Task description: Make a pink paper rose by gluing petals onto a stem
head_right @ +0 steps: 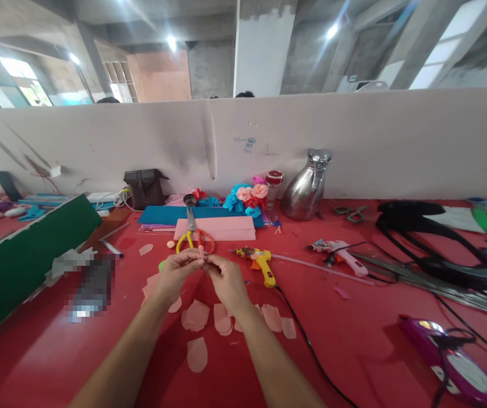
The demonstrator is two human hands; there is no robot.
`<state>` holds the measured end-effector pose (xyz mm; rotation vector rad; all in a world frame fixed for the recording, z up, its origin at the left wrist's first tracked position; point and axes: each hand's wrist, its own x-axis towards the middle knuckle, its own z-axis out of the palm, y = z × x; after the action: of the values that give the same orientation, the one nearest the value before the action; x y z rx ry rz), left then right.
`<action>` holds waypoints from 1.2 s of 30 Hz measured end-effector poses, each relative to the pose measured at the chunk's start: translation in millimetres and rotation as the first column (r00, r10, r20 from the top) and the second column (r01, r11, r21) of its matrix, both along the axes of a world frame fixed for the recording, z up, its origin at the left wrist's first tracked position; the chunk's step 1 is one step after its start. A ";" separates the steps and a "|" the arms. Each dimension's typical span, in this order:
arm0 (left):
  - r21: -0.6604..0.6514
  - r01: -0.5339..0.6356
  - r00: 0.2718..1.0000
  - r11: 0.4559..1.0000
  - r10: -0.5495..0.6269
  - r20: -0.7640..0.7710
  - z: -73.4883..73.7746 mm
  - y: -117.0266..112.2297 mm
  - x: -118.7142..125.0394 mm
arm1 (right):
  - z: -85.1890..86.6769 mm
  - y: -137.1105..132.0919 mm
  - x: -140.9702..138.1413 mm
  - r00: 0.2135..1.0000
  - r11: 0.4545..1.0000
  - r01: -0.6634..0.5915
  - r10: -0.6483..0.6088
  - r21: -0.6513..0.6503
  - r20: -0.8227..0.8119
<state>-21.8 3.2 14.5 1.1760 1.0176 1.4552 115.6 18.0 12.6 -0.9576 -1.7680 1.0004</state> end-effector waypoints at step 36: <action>-0.002 -0.078 0.977 0.997 0.077 0.201 -10.6 7.2 -4.5 | 6.2 2.8 39.1 0.655 0.945 -0.247 0.327 -0.216 0.682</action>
<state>-26.3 10.4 3.9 0.9798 0.9276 1.6046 154.7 20.8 18.9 -1.2706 -2.6110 0.9896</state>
